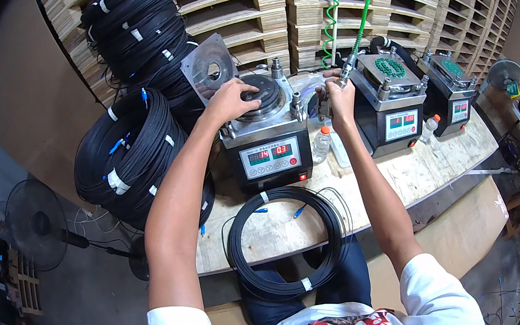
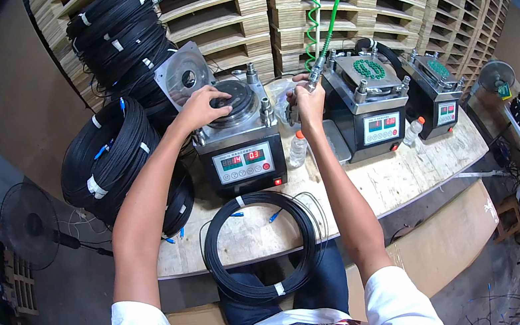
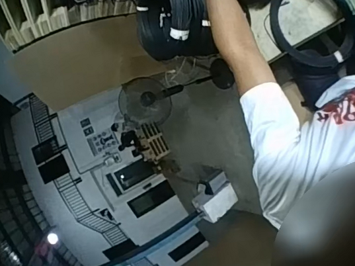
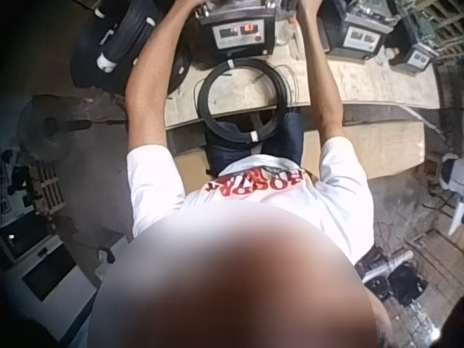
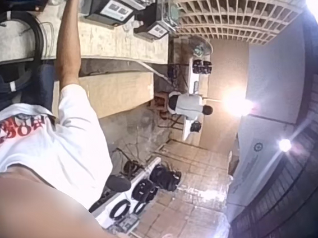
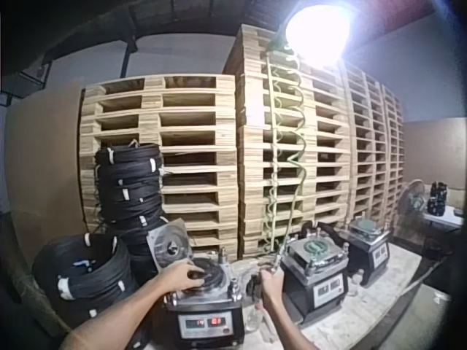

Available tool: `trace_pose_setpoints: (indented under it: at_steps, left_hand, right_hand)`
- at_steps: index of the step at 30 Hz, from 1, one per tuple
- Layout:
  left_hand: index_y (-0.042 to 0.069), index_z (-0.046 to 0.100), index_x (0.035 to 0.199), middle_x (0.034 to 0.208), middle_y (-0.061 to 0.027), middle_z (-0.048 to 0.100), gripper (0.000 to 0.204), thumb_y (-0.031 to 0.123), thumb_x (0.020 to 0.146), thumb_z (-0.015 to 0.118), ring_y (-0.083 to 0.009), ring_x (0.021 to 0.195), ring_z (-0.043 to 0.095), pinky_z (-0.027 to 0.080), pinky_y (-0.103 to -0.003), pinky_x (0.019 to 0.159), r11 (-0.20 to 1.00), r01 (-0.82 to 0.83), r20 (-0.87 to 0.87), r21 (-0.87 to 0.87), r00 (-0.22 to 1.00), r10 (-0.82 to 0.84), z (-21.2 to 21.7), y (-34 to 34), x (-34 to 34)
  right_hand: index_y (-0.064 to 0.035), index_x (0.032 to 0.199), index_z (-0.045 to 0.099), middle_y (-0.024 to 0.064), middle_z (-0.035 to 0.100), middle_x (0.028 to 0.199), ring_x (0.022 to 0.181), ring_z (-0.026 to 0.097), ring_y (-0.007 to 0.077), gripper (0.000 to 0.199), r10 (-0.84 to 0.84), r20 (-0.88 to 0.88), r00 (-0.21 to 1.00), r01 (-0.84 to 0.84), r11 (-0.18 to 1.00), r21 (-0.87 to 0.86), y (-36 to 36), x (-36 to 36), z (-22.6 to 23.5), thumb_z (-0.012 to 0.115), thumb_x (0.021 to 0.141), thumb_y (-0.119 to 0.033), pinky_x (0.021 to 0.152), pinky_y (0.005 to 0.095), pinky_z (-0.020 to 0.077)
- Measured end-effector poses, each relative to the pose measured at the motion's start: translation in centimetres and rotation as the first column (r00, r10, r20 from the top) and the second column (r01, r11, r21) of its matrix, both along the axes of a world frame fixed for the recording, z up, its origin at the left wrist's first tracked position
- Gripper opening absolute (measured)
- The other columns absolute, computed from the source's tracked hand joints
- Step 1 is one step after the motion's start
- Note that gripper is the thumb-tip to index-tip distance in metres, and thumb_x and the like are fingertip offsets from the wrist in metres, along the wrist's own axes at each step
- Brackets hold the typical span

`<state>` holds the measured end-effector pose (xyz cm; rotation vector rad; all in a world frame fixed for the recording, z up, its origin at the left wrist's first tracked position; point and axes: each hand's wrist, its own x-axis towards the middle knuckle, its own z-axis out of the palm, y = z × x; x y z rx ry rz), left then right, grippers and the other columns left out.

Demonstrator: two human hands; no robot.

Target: The user is using a polishing machine to polish the ends of a fiber optic cable.

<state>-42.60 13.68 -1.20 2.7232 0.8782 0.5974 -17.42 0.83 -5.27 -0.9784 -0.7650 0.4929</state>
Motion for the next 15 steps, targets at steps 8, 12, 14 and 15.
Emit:
trace_pose_setpoints:
  at_steps: [8, 12, 14, 15]
  left_hand:
    - [0.011, 0.073, 0.118, 0.122, -0.0208, 0.062, 0.037, 0.032, 0.088, 0.072, -0.0352, 0.116, 0.059, 0.046, -0.040, 0.102, 0.995, 0.099, 0.020, 0.000, 0.995, -0.099, -0.3, 0.6, -0.2]
    - [0.008, 0.070, 0.121, 0.119, -0.0206, 0.064, 0.034, 0.026, 0.093, 0.067, -0.0360, 0.114, 0.060, 0.046, -0.040, 0.100, 0.996, 0.081, 0.019, 0.042, 0.996, -0.082, -0.6, 0.5, -0.4]
    - [0.007, 0.068, 0.123, 0.118, -0.0209, 0.065, 0.036, 0.028, 0.094, 0.066, -0.0361, 0.112, 0.061, 0.047, -0.040, 0.099, 0.990, 0.105, 0.025, 0.092, 0.994, -0.108, -0.3, 0.5, 0.1]
    - [0.005, 0.067, 0.123, 0.115, -0.0221, 0.066, 0.038, 0.029, 0.094, 0.064, -0.0370, 0.109, 0.063, 0.048, -0.041, 0.097, 0.998, 0.063, 0.125, 0.027, 0.990, -0.066, -0.4, 0.4, 0.1]
  right_hand:
    - [0.0005, 0.111, 0.057, 0.0080, 0.062, 0.083, 0.071, 0.070, 0.0213, 0.024, 0.086, -0.011, 0.996, -0.086, 0.996, -0.031, -0.1, 2.2, -0.2, 0.051, 0.088, -0.003, 0.063, 0.0323, 0.0561]
    - [0.0008, 0.114, 0.056, 0.0131, 0.066, 0.089, 0.071, 0.071, 0.0217, 0.026, 0.163, -0.030, 0.986, -0.163, 0.987, 0.001, -0.6, 3.2, 2.1, 0.050, 0.089, -0.001, 0.064, 0.0321, 0.0568]
    - [-0.0001, 0.115, 0.054, 0.0069, 0.061, 0.080, 0.073, 0.071, 0.0215, 0.025, 0.216, -0.027, 0.976, -0.216, 0.976, 0.000, -0.5, 5.0, 3.7, 0.051, 0.090, -0.002, 0.064, 0.0321, 0.0575]
    - [-0.0004, 0.115, 0.054, 0.0039, 0.058, 0.076, 0.073, 0.070, 0.0209, 0.025, 0.251, -0.023, 0.968, -0.251, 0.968, 0.003, 0.1, 6.2, 4.2, 0.051, 0.090, -0.003, 0.064, 0.0320, 0.0576]
